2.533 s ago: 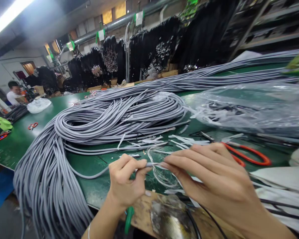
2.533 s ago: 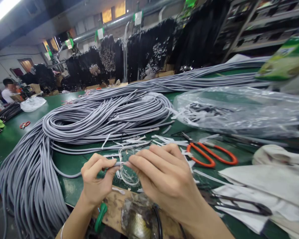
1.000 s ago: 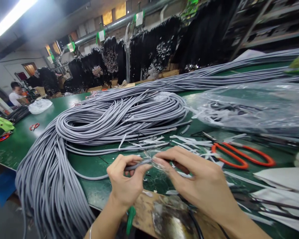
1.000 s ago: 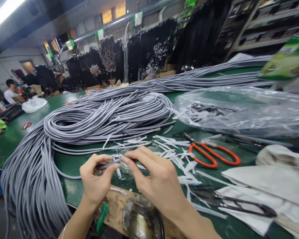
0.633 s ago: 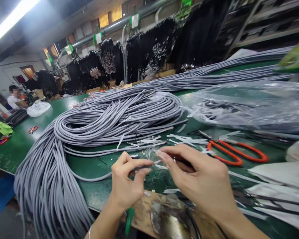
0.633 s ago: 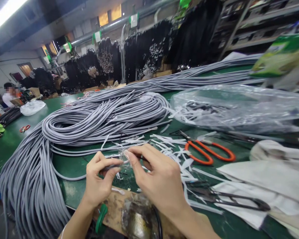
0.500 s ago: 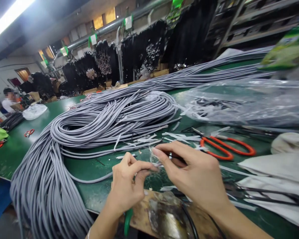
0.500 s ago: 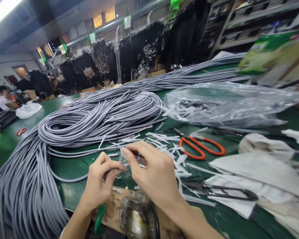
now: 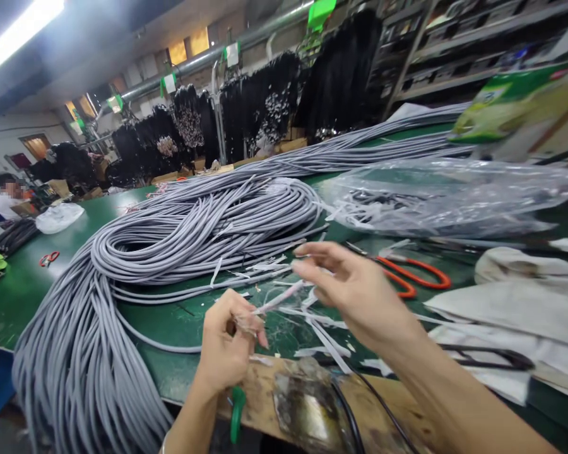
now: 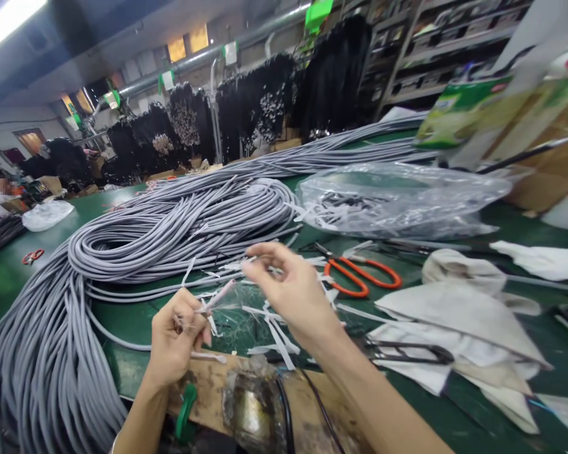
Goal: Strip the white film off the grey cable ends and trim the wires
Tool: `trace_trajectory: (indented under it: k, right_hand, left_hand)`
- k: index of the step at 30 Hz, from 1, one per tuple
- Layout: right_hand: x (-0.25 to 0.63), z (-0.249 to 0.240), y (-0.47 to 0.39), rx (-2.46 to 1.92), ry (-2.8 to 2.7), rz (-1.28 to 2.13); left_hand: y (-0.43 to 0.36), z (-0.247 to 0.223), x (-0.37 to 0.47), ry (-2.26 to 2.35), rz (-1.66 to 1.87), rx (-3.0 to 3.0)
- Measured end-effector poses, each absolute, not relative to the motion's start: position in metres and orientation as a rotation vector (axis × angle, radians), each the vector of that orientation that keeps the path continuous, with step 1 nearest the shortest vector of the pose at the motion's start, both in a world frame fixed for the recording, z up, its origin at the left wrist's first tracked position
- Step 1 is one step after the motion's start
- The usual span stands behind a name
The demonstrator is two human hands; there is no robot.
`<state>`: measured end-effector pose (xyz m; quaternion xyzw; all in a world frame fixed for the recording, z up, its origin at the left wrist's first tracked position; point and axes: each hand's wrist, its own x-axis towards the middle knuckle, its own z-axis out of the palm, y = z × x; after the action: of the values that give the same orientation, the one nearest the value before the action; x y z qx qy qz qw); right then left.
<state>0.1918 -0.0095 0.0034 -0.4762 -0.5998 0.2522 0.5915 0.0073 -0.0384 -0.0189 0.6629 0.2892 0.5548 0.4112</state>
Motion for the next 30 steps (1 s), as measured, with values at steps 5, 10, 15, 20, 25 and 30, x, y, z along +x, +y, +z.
trace_trajectory:
  k: [5, 10, 15, 20, 25, 30]
  right_hand:
    - [0.173, -0.003, -0.020, -0.725, -1.603, 1.398]
    - [0.167, -0.006, -0.024, -0.713, -1.548, 1.435]
    - [0.158, -0.010, -0.023, -0.922, -1.347, 1.290]
    - [0.151, -0.002, -0.031, -0.986, -1.347, 0.927]
    - [0.154, 0.003, -0.042, -1.006, -1.564, 0.479]
    - [0.158, 0.002, -0.044, -0.931, -1.722, 0.285]
  left_hand:
    - [-0.037, -0.017, 0.011, 0.695, 1.330, 1.323]
    - [-0.037, -0.019, 0.011, 0.589, 1.283, 1.245]
    - [-0.038, -0.019, 0.013, 0.688, 1.254, 1.177]
    - [-0.036, -0.018, 0.016, 0.816, 1.341, 1.136]
    - [-0.036, -0.019, 0.012, 0.970, 1.376, 1.329]
    - [-0.037, -0.018, 0.006, 0.953, 1.576, 1.608]
